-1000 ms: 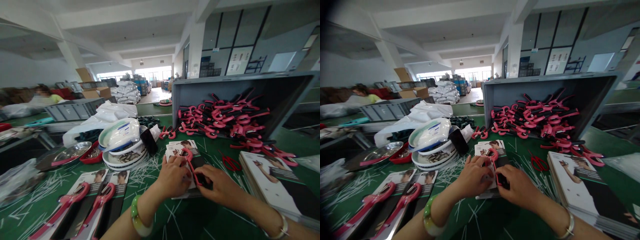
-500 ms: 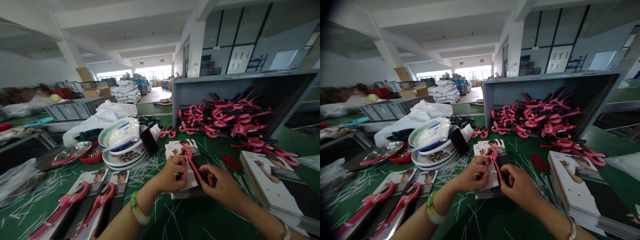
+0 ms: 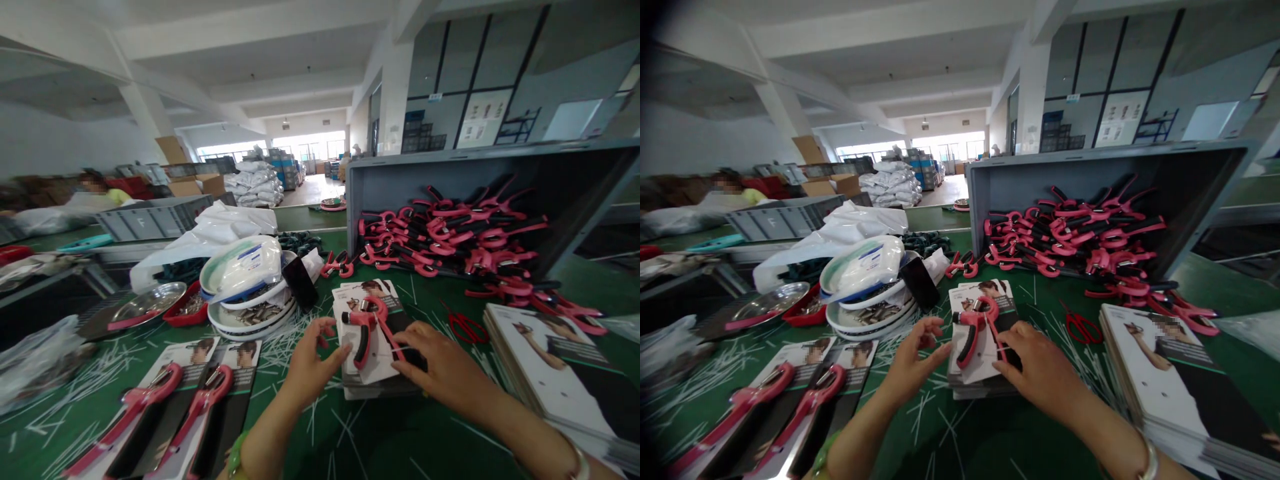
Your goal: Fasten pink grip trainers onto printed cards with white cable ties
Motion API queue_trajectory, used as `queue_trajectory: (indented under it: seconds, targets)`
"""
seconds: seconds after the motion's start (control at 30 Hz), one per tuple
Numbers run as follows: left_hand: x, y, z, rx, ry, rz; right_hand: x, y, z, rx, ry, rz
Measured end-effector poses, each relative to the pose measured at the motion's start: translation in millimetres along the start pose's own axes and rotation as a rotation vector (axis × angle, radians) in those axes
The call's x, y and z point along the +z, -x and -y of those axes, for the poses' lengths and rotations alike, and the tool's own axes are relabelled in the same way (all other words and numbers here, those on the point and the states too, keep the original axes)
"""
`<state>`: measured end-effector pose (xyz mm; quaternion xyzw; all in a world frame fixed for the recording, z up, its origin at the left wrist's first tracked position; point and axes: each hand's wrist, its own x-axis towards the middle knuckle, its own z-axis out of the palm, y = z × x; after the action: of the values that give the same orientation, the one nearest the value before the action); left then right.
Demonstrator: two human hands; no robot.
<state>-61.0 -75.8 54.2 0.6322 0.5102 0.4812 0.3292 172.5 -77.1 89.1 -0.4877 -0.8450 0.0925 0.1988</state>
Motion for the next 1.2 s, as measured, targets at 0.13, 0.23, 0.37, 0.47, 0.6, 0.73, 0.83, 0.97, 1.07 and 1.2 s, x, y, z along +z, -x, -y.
queue_trajectory:
  seconds: [0.13,0.23,0.37,0.47,0.6,0.73,0.83,0.97,1.07,1.2]
  targets:
    - [4.0,10,19,-0.259,0.351,0.114,-5,2,4,0.004,0.013,0.057]
    - [16.1,11,24,-0.251,0.385,0.082,-5,1,9,-0.042,-0.015,0.043]
    - [26.7,9,20,-0.182,0.198,0.024,0,-8,12,-0.106,-0.107,0.022]
    - [29.9,4,14,-0.059,0.059,-0.044,7,-17,14,-0.149,-0.136,-0.059]
    - [32.7,-6,9,0.073,-0.056,-0.162,22,-28,17,-0.13,-0.114,-0.143]
    - [31.4,-12,8,0.162,-0.191,-0.146,36,-36,18,-0.052,-0.109,-0.215]
    - [26.4,-12,6,0.193,-0.313,-0.114,42,-38,18,-0.041,-0.081,-0.258]
    - [17.3,-12,-1,0.249,-0.432,-0.044,45,-36,18,-0.047,-0.061,-0.291]
    - [11.5,-12,-5,0.251,-0.513,-0.005,48,-33,18,-0.057,-0.065,-0.323]
    - [8.5,-11,-7,0.269,-0.555,0.015,49,-32,18,-0.071,-0.08,-0.347]
